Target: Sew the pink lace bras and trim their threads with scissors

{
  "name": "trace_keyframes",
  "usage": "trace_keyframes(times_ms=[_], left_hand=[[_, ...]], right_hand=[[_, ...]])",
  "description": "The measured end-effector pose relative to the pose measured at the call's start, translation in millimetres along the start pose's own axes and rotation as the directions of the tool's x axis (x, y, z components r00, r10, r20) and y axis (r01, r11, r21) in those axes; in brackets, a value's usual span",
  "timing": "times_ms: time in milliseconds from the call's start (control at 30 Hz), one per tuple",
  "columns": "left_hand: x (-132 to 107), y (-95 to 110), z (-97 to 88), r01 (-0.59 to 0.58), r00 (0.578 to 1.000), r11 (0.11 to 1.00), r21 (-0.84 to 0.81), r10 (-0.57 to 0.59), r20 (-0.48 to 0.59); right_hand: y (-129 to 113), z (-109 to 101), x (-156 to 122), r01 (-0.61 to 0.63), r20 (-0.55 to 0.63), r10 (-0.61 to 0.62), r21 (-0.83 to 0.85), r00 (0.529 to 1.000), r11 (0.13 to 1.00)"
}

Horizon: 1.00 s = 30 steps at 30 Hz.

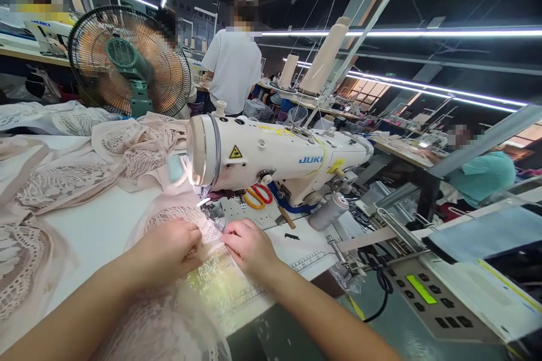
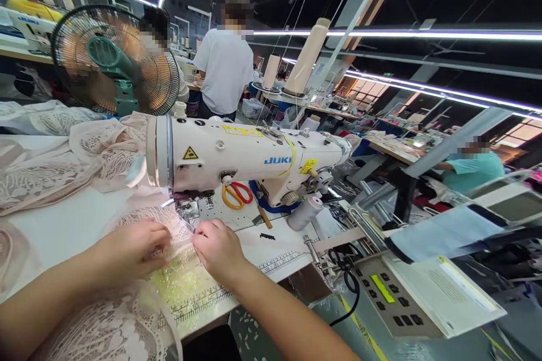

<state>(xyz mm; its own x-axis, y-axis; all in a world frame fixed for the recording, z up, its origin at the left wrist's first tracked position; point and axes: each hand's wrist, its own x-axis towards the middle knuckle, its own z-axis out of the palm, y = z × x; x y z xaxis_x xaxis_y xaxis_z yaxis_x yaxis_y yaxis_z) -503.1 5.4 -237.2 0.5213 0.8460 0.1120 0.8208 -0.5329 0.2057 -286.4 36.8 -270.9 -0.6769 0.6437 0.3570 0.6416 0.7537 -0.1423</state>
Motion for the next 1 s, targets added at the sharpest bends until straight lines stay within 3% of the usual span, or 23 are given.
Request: trace_keyframes(times_ms=[100,167,400,533,667,1000], left_hand=[[0.8,1.4,1.6,-0.048,0.995,0.996,0.081,0.041,0.087],[0.8,1.2,4.4,-0.071,0.995,0.993,0.091,0.063,0.081],[2.6,-6.4,16.3,-0.145,0.989,0.988,0.047,0.144,0.013],[5.0,-10.7,19.6,-0.121,0.993,0.993,-0.017,0.121,0.015],[5.7,-17.2,22.6,-0.104,0.994,0.994,0.020,0.103,0.026],[10.2,-30.4,23.8,-0.063,0.996,0.982,0.181,0.072,-0.043]], right_hand=[[0.9,0.6,-5.7,0.119,-0.018,-0.119,-0.019,0.993,0.993],[-0.9,3.7,-7.7,0.157,-0.022,-0.158,-0.054,0.987,0.986],[-9.2,16.3,6.1,0.150,0.040,-0.145,-0.176,0.989,0.973],[-8.4,21.1,17.2,0.177,0.036,-0.174,-0.220,0.984,0.959],[-7.6,22.2,26.8,0.210,0.042,-0.206,-0.259,0.978,0.943],[-12.0,18.6,26.7,0.090,0.009,-0.090,-0.202,0.996,0.975]])
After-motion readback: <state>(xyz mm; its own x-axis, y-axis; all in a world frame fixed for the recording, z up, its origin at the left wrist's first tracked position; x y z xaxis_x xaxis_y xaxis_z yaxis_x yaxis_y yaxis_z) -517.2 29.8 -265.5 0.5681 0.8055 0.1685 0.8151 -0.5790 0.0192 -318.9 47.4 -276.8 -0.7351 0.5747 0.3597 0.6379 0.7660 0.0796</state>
